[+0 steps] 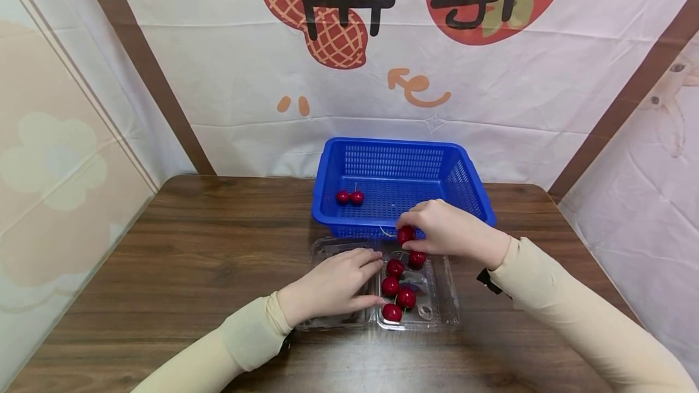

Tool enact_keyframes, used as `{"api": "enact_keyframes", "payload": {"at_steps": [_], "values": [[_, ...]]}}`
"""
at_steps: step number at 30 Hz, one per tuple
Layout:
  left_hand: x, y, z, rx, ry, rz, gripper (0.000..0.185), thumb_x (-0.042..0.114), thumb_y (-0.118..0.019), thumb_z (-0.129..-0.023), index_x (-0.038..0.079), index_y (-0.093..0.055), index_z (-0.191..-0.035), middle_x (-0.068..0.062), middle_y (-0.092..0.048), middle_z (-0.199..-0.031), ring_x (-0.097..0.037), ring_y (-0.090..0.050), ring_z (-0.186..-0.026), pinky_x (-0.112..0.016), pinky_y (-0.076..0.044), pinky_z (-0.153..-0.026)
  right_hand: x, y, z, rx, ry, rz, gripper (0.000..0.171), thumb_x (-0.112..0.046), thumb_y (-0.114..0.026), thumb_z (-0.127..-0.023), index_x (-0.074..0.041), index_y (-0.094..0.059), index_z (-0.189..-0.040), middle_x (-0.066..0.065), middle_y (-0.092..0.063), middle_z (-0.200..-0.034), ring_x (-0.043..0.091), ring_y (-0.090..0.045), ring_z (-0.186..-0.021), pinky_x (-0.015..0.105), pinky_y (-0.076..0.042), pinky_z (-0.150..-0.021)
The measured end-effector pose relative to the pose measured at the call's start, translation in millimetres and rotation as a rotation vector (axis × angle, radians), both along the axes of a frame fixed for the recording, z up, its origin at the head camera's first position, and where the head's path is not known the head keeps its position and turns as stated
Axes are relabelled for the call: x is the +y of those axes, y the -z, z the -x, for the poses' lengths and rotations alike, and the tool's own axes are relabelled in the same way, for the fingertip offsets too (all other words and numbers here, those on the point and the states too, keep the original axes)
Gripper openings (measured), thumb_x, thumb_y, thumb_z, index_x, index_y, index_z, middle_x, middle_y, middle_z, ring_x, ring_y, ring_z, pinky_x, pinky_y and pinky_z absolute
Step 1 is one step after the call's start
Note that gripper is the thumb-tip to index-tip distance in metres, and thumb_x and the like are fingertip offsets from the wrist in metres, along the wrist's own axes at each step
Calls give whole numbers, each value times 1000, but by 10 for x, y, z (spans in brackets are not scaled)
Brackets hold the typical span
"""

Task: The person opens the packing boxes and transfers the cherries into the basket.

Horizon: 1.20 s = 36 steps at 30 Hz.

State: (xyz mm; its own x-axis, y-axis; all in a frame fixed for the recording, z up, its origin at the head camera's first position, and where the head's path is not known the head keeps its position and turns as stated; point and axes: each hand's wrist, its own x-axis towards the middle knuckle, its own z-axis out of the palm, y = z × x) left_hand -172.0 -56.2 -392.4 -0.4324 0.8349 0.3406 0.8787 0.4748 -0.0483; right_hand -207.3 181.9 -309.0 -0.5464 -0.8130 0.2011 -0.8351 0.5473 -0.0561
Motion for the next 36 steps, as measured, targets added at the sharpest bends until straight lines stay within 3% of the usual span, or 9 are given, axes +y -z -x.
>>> {"api": "enact_keyframes", "payload": {"at_steps": [20,36], "values": [[-22,9,3,3,-7,26,62,57,-55,-88,3,-64,-118,-10,-61,-124,-21,-57,-115,-31,-46,-101,-263,-162,219,2,-44,-41,22,-20,-77,-78,-8,-70,-94,2,-70,-84,13,-65,-72,25,-56,-68],[-33,17,-2,-9,-16,45,63,57,-53,-89,4,-63,-121,-10,-60,-126,-20,-56,-117,-29,-44,-104,-411,-224,453,-24,-14,-43,20,-22,-77,-79,-10,-71,-94,1,-71,-85,10,-63,-71,24,-56,-69]]}}
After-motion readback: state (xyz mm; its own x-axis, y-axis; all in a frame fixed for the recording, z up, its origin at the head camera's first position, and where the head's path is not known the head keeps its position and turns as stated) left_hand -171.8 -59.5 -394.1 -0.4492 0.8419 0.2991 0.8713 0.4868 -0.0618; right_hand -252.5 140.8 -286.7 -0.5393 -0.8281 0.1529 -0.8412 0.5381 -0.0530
